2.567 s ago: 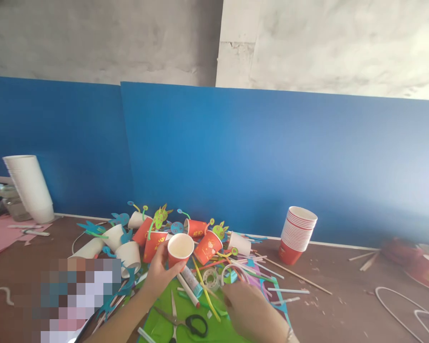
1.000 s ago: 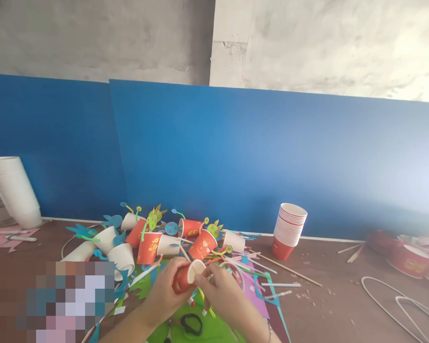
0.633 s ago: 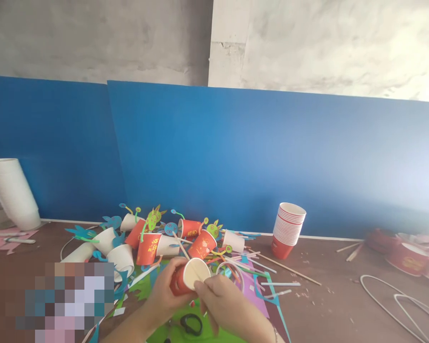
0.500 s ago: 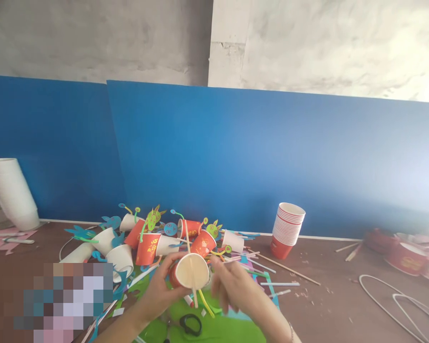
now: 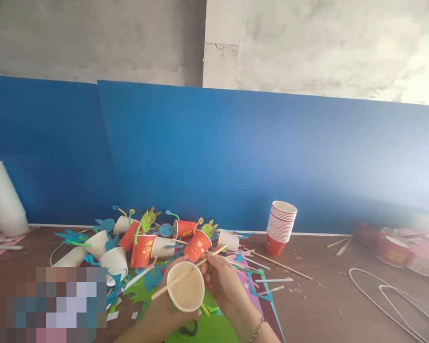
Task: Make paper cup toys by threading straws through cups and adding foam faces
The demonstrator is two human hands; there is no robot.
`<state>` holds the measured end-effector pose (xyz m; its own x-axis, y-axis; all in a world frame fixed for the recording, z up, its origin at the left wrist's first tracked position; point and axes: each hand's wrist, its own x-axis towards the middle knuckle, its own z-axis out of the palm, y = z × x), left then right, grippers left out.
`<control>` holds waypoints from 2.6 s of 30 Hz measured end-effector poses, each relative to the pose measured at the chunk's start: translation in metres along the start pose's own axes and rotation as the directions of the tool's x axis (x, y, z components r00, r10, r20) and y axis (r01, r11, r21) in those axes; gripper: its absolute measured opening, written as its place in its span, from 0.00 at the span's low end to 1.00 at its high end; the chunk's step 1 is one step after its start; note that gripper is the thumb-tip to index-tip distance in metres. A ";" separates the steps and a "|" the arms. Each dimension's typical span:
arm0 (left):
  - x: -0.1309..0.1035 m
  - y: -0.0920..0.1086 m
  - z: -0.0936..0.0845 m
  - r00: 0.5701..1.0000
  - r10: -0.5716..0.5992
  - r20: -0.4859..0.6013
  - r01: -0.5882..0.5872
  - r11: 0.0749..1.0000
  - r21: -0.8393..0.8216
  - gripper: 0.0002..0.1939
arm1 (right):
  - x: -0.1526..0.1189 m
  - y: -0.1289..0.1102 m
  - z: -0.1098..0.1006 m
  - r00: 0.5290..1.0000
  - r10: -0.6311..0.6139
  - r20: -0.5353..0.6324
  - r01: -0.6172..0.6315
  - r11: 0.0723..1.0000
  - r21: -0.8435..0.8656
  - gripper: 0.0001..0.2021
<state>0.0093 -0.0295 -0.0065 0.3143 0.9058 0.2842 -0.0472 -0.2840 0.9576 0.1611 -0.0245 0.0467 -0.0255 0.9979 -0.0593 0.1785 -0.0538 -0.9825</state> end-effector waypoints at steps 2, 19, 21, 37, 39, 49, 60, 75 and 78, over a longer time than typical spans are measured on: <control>0.000 0.000 0.003 0.995 -0.007 -0.095 0.013 0.998 0.064 0.32 | 0.003 0.001 -0.002 0.997 0.021 -0.069 -0.004 0.971 0.238 0.21; 0.005 -0.001 -0.009 0.982 -0.022 -0.188 -0.009 0.986 -0.164 0.36 | 0.016 -0.012 -0.085 0.807 -0.228 -0.545 0.228 0.971 -0.069 0.20; 0.008 -0.002 -0.012 0.990 0.018 -0.142 -0.040 0.988 -0.149 0.35 | 0.013 -0.014 -0.075 0.879 -0.291 -0.378 0.268 0.957 -0.114 0.21; 0.009 0.003 -0.017 0.962 0.268 0.046 -0.268 0.908 0.323 0.33 | 0.009 0.016 -0.014 0.993 -0.094 0.067 0.105 0.979 -0.176 0.07; 0.008 0.002 -0.017 0.953 0.298 0.060 -0.299 0.882 0.364 0.35 | 0.009 0.017 -0.013 0.997 -0.067 0.046 0.074 0.978 -0.197 0.06; 0.004 -0.011 -0.016 0.938 0.338 0.072 -0.334 0.832 0.444 0.38 | 0.005 0.012 -0.006 0.998 -0.063 0.001 0.062 0.977 -0.202 0.09; 0.002 -0.015 -0.015 0.938 0.339 0.072 -0.334 0.830 0.448 0.37 | 0.003 0.011 -0.011 0.978 -0.210 -0.020 0.178 0.873 -0.454 0.02; 0.000 -0.012 -0.013 0.948 0.306 0.090 -0.313 0.837 0.449 0.36 | 0.004 0.018 0.000 0.952 -0.264 -0.153 0.173 0.880 -0.443 0.04; 0.001 -0.013 -0.013 0.942 0.325 0.082 -0.326 0.830 0.453 0.36 | 0.003 0.015 -0.002 0.958 -0.259 -0.124 0.169 0.858 -0.486 0.05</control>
<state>-0.0021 -0.0211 -0.0177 0.3589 0.7349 0.5754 0.2877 -0.6736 0.6808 0.1652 -0.0218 0.0320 0.0517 0.9742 0.2195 0.6264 0.1395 -0.7669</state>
